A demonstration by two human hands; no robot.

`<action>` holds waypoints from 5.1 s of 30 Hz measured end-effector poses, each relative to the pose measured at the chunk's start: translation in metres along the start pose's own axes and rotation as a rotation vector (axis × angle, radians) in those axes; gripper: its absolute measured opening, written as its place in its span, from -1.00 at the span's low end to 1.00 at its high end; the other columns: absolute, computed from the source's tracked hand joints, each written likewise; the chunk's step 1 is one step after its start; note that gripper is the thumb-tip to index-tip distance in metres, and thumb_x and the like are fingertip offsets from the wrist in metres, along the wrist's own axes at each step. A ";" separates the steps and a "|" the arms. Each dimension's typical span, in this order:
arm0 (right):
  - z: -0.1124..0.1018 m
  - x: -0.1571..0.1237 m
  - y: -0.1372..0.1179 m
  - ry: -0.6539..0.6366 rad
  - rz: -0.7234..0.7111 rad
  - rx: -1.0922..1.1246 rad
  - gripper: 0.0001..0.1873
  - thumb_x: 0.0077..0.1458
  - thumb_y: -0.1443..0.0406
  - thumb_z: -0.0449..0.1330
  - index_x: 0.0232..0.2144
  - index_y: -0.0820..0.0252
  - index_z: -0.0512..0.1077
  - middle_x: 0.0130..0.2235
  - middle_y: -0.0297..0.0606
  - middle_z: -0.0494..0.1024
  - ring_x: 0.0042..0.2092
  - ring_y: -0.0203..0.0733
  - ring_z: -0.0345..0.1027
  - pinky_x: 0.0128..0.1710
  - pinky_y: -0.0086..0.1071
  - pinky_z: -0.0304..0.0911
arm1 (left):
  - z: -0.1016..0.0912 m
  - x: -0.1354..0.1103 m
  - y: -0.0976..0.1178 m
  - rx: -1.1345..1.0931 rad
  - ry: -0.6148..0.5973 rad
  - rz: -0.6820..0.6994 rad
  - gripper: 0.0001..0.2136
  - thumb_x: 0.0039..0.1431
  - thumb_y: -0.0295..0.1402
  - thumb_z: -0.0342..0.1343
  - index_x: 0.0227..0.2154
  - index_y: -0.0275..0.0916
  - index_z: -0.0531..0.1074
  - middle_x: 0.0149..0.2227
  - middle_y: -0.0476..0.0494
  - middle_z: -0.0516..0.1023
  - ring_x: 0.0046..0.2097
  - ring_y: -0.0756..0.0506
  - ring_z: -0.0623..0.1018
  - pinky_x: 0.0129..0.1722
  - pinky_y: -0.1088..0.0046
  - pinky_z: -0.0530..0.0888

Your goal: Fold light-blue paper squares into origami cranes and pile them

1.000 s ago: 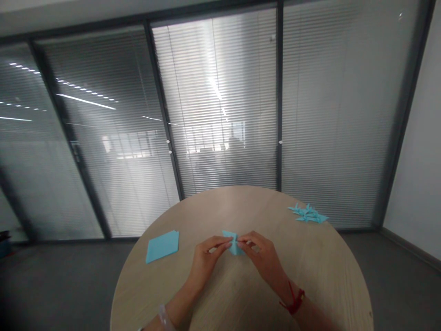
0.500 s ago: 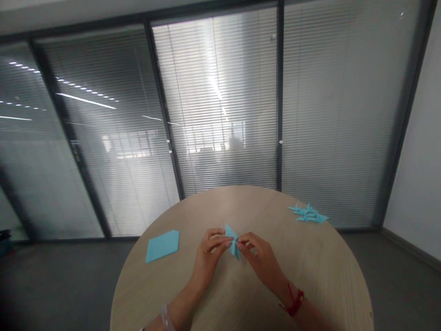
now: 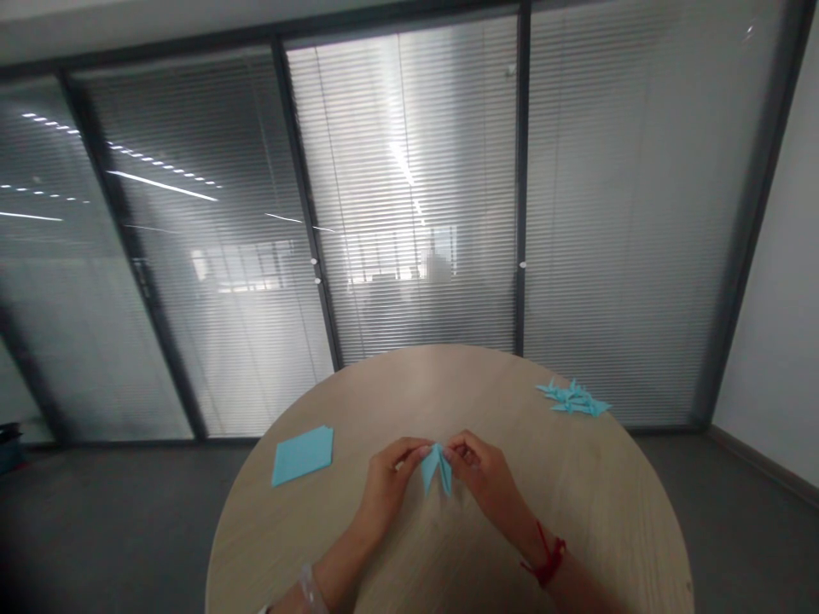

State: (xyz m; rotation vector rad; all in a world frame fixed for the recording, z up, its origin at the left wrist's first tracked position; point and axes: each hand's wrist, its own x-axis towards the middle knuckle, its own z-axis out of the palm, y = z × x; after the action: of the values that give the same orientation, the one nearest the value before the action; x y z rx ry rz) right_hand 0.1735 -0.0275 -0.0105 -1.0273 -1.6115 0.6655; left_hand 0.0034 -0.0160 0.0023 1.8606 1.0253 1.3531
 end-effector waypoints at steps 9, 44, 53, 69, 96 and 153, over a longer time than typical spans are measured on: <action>0.007 0.004 0.015 -0.081 0.140 0.178 -0.64 0.06 0.01 0.11 -0.53 0.16 0.29 -0.62 -0.45 0.36 -0.58 -0.31 0.26 -0.56 -0.47 0.16 | 0.007 -0.001 -0.009 -0.189 -0.126 -0.129 -0.69 0.13 -0.19 0.06 -0.14 -0.26 0.47 -0.48 -0.04 0.51 -0.48 -0.03 0.50 -0.44 0.46 0.48; 0.006 0.009 0.028 -0.038 0.185 0.232 -0.59 -0.02 -0.05 0.16 -0.55 0.16 0.29 -0.61 -0.44 0.36 -0.56 -0.29 0.26 -0.55 -0.44 0.17 | 0.008 0.003 -0.013 -0.435 -0.236 -0.253 -0.59 -0.08 -0.12 0.25 -0.22 -0.31 0.57 -0.36 -0.18 0.64 -0.35 -0.15 0.59 -0.20 0.23 0.51; 0.003 0.008 0.022 0.059 0.070 0.099 -0.64 0.08 0.00 0.10 -0.32 0.17 0.40 -0.32 -0.24 0.52 -0.25 -0.13 0.43 -0.23 -0.30 0.32 | 0.005 0.004 -0.014 -0.381 -0.200 -0.220 -0.74 -0.03 -0.30 0.18 -0.27 -0.32 0.56 -0.42 -0.13 0.61 -0.40 -0.09 0.57 -0.28 0.33 0.52; -0.004 0.008 0.019 0.176 0.008 -0.108 -0.73 0.04 0.12 0.21 -0.26 0.13 0.53 -0.22 -0.19 0.57 -0.25 -0.12 0.45 -0.28 -0.34 0.35 | 0.002 0.002 -0.010 -0.048 -0.115 -0.110 -0.64 0.14 -0.23 0.04 -0.05 -0.30 0.41 -0.32 -0.16 0.56 -0.32 -0.08 0.52 -0.32 0.44 0.43; 0.005 0.001 0.011 0.066 -0.279 -0.201 -0.81 0.07 0.29 0.20 -0.21 0.11 0.47 -0.21 -0.20 0.50 -0.14 -0.12 0.39 -0.12 -0.25 0.35 | 0.000 0.001 -0.007 0.269 -0.075 -0.024 -0.75 0.12 -0.41 0.03 -0.19 -0.16 0.56 -0.23 -0.10 0.64 -0.25 -0.12 0.59 -0.20 0.43 0.46; 0.002 0.001 0.012 0.050 -0.046 -0.007 -0.64 0.18 0.10 0.04 -0.11 0.16 0.45 -0.11 -0.14 0.54 -0.09 -0.08 0.42 -0.07 -0.25 0.31 | 0.000 0.005 -0.007 -0.305 -0.014 -0.139 -0.66 0.07 -0.13 0.12 -0.21 -0.27 0.55 -0.09 -0.25 0.57 -0.06 -0.20 0.52 -0.02 0.25 0.41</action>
State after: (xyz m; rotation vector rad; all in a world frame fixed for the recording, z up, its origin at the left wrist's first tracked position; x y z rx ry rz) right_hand 0.1748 -0.0211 -0.0204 -1.0016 -1.5904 0.5997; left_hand 0.0022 -0.0084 -0.0009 1.5440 0.8692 1.3292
